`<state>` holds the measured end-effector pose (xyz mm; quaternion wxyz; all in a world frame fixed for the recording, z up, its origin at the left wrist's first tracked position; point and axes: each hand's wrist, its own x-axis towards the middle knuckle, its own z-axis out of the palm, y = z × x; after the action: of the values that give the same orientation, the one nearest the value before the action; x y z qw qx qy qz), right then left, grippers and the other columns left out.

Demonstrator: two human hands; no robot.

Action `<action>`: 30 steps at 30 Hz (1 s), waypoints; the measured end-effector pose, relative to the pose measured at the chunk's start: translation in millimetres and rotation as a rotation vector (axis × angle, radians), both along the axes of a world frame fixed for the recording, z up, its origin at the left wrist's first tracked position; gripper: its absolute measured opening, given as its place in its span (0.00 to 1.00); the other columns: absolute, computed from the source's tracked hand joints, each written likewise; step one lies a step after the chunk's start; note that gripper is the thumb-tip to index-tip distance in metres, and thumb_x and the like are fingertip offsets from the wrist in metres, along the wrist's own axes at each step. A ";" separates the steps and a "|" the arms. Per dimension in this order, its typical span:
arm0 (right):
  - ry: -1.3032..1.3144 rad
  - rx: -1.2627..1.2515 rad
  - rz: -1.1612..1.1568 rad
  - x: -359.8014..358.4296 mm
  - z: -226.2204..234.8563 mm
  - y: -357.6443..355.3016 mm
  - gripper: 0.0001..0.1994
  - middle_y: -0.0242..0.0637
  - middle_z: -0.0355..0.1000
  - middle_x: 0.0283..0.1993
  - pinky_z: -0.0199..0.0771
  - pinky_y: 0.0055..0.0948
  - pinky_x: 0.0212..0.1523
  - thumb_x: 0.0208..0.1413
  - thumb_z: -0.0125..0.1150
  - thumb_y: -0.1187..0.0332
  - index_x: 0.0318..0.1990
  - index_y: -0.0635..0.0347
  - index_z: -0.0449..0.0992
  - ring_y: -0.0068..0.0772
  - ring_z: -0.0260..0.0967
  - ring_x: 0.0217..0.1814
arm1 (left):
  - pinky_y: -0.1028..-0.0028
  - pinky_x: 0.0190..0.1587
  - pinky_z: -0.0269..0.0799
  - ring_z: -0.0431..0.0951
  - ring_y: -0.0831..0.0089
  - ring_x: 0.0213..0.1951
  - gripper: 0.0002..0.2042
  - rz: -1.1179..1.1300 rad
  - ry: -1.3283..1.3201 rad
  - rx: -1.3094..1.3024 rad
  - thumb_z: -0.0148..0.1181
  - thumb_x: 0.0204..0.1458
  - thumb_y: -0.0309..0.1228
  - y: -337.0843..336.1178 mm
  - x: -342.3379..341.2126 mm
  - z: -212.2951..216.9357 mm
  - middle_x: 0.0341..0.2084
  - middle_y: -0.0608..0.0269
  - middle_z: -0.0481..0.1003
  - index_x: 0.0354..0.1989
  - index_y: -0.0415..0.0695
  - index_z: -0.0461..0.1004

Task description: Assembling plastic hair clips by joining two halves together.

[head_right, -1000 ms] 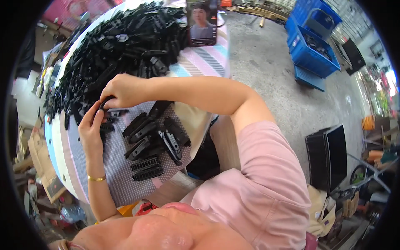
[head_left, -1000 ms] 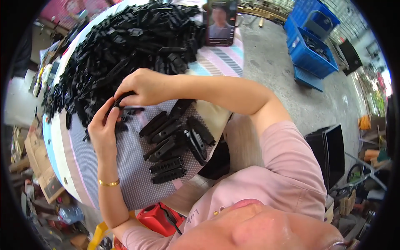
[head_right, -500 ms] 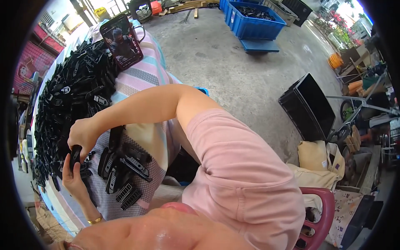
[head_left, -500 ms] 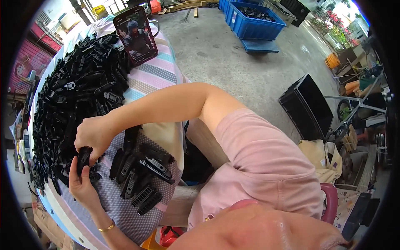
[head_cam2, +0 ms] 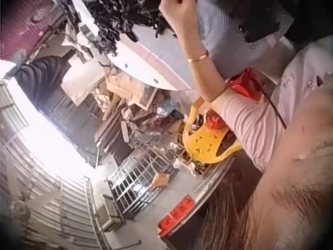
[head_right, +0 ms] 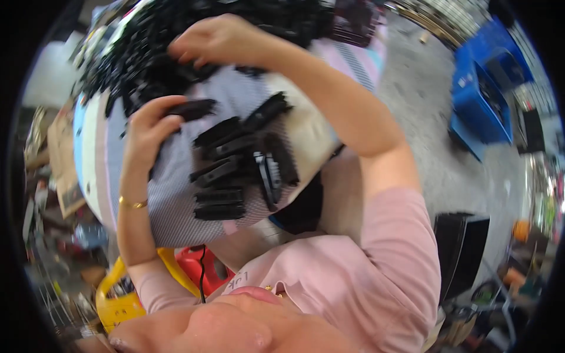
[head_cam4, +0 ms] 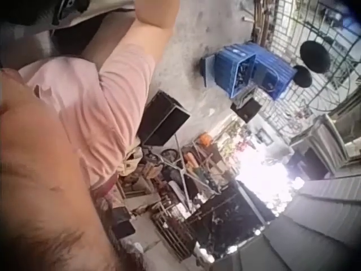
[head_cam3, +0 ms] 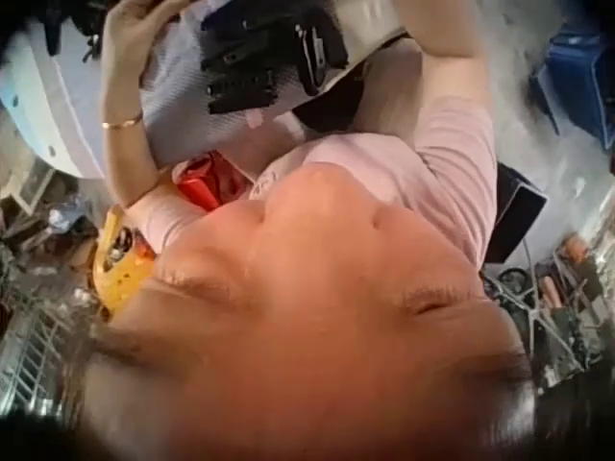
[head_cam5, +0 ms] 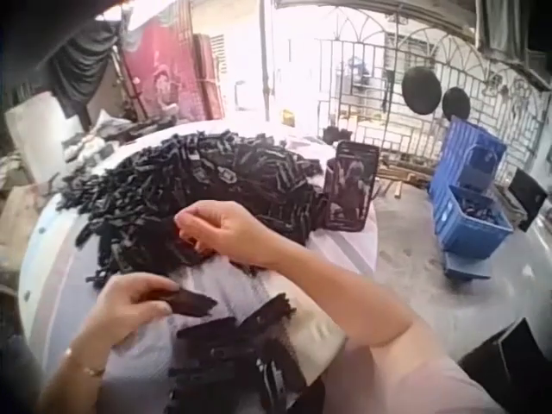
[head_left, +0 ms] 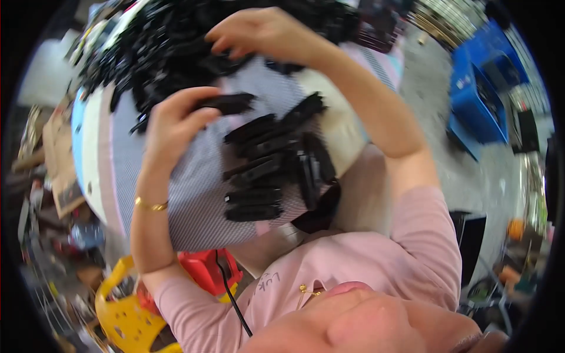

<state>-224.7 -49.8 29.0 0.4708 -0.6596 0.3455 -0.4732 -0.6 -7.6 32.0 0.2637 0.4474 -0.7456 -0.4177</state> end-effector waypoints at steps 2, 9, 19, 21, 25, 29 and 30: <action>0.018 -0.238 -0.142 -6.4 -29.4 -37.0 0.14 0.37 0.76 0.31 0.73 0.23 0.32 0.54 0.55 0.59 0.38 0.62 0.78 0.23 0.72 0.28 | 0.80 0.40 0.69 0.72 0.79 0.35 0.14 -0.275 -0.105 0.049 0.59 0.43 0.21 5.3 -3.8 -3.6 0.35 0.64 0.75 0.42 0.36 0.73; 0.817 -0.731 -0.242 -4.6 -52.6 -18.4 0.11 0.38 0.72 0.39 0.70 0.29 0.42 0.44 0.56 0.76 0.38 0.61 0.76 0.36 0.69 0.40 | 0.72 0.41 0.67 0.71 0.65 0.37 0.10 -0.081 -0.212 -0.664 0.61 0.43 0.26 -8.8 -0.9 -11.9 0.33 0.63 0.75 0.36 0.41 0.77; 0.847 -0.528 -0.220 -5.2 -30.7 -11.9 0.16 0.40 0.70 0.38 0.72 0.32 0.40 0.40 0.61 0.70 0.41 0.60 0.73 0.39 0.70 0.36 | 0.81 0.34 0.68 0.72 0.80 0.30 0.09 0.107 0.017 -0.374 0.56 0.50 0.24 -14.6 -12.8 -25.8 0.33 0.61 0.76 0.39 0.38 0.72; 0.432 -0.436 -0.209 -1.7 -21.2 -9.7 0.16 0.34 0.71 0.32 0.72 0.21 0.34 0.45 0.59 0.73 0.45 0.60 0.71 0.22 0.70 0.32 | 0.83 0.33 0.67 0.70 0.85 0.30 0.11 0.162 0.280 -0.037 0.52 0.54 0.26 -21.4 -4.1 -20.2 0.36 0.61 0.76 0.45 0.37 0.68; 0.059 -0.061 0.034 6.9 -5.2 8.9 0.14 0.31 0.71 0.30 0.71 0.16 0.29 0.49 0.61 0.71 0.44 0.63 0.72 0.16 0.68 0.29 | 0.82 0.35 0.69 0.70 0.83 0.29 0.14 0.096 0.686 0.206 0.50 0.56 0.27 -22.6 0.7 -28.4 0.38 0.60 0.75 0.50 0.36 0.65; 0.112 -0.065 0.199 16.8 -11.4 15.4 0.13 0.30 0.72 0.31 0.71 0.16 0.29 0.51 0.61 0.71 0.44 0.64 0.72 0.16 0.68 0.28 | 0.82 0.37 0.71 0.74 0.81 0.34 0.13 0.079 0.753 0.308 0.52 0.56 0.29 -22.2 -1.2 -33.6 0.36 0.63 0.75 0.49 0.38 0.69; 0.099 -0.132 0.242 19.2 -20.7 11.4 0.13 0.31 0.72 0.34 0.71 0.16 0.32 0.51 0.60 0.72 0.44 0.65 0.72 0.17 0.69 0.31 | 0.82 0.37 0.71 0.74 0.81 0.34 0.13 0.081 0.753 0.306 0.52 0.56 0.29 -21.4 -2.8 -33.3 0.36 0.63 0.75 0.49 0.38 0.69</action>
<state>-205.5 -38.4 8.2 0.4626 -0.7485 0.2543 -0.4014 -3.4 -28.9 -1.3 0.4648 0.3265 -0.5079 -0.6477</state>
